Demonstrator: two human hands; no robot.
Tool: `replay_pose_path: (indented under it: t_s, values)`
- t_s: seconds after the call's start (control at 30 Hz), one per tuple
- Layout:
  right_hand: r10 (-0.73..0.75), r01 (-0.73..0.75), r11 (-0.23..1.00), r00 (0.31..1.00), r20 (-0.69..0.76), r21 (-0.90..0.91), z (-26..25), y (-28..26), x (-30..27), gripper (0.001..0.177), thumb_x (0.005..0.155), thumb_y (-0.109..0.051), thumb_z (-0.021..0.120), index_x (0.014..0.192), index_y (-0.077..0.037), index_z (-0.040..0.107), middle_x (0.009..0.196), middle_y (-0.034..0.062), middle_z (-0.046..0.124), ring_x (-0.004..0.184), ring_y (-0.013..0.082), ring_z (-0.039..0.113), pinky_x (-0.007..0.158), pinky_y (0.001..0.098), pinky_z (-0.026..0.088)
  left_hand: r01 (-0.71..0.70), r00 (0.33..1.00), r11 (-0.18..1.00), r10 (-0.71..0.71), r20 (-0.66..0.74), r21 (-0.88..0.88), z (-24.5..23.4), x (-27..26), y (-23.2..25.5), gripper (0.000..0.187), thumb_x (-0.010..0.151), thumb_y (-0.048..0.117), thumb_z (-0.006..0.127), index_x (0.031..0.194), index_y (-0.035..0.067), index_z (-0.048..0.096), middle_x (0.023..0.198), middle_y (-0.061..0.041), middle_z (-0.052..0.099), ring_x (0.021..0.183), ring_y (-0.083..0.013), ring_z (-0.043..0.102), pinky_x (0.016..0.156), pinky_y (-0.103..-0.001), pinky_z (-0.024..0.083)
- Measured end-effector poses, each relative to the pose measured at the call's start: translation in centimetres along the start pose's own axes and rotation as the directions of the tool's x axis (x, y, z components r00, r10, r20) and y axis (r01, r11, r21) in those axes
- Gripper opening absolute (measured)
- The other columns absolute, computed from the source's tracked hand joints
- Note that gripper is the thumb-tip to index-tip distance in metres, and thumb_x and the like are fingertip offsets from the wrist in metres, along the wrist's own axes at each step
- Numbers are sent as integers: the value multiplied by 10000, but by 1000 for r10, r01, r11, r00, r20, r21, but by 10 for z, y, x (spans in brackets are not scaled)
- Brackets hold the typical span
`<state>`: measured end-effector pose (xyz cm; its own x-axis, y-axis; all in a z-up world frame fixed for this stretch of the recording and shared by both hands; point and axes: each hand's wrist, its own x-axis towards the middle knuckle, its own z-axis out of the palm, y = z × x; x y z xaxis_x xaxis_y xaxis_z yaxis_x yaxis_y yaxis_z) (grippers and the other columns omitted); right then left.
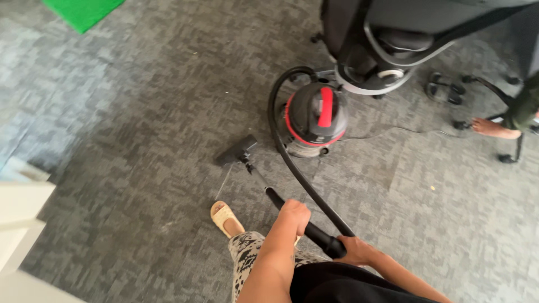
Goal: The person vacuums the carpeted floor using a vacuum cleaner, moving the nozzle across different sections of the carpet and around office furniture and potted plants.
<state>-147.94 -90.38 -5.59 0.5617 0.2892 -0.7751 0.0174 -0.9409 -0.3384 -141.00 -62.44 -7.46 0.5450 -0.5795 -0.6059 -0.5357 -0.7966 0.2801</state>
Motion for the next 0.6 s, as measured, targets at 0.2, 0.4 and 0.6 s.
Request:
replay_pose_path:
  t_s: [0.2,0.4,0.6]
  values:
    - [167,-174,982,981,-97,-72,-25,-50,40,888,681,-610,1020,1446,-198,837,1268,158,931,1227,335,888,1100,475,686,54,998,999,-54,40,0,-56,-32,-46,399,890,417,940,1198,162,942,1261,-71,913,1227,-252,867,1013,-436,685]
    - [-236,221,970,956,-175,-105,-68,-188,101,1019,649,-545,1029,1560,-202,731,1273,188,874,1213,418,827,1040,550,648,206,977,979,-206,-52,-8,-56,-92,-143,321,925,342,898,1203,199,967,1256,-49,934,1226,-230,882,999,-429,685]
    - [-288,225,926,940,-182,-302,-83,-386,173,545,786,-445,963,1242,-164,862,1172,195,892,1163,433,854,1025,557,674,389,901,911,-407,-148,-136,-35,-160,-249,251,909,302,912,1145,231,958,1193,-42,925,1188,-254,878,1059,-493,658]
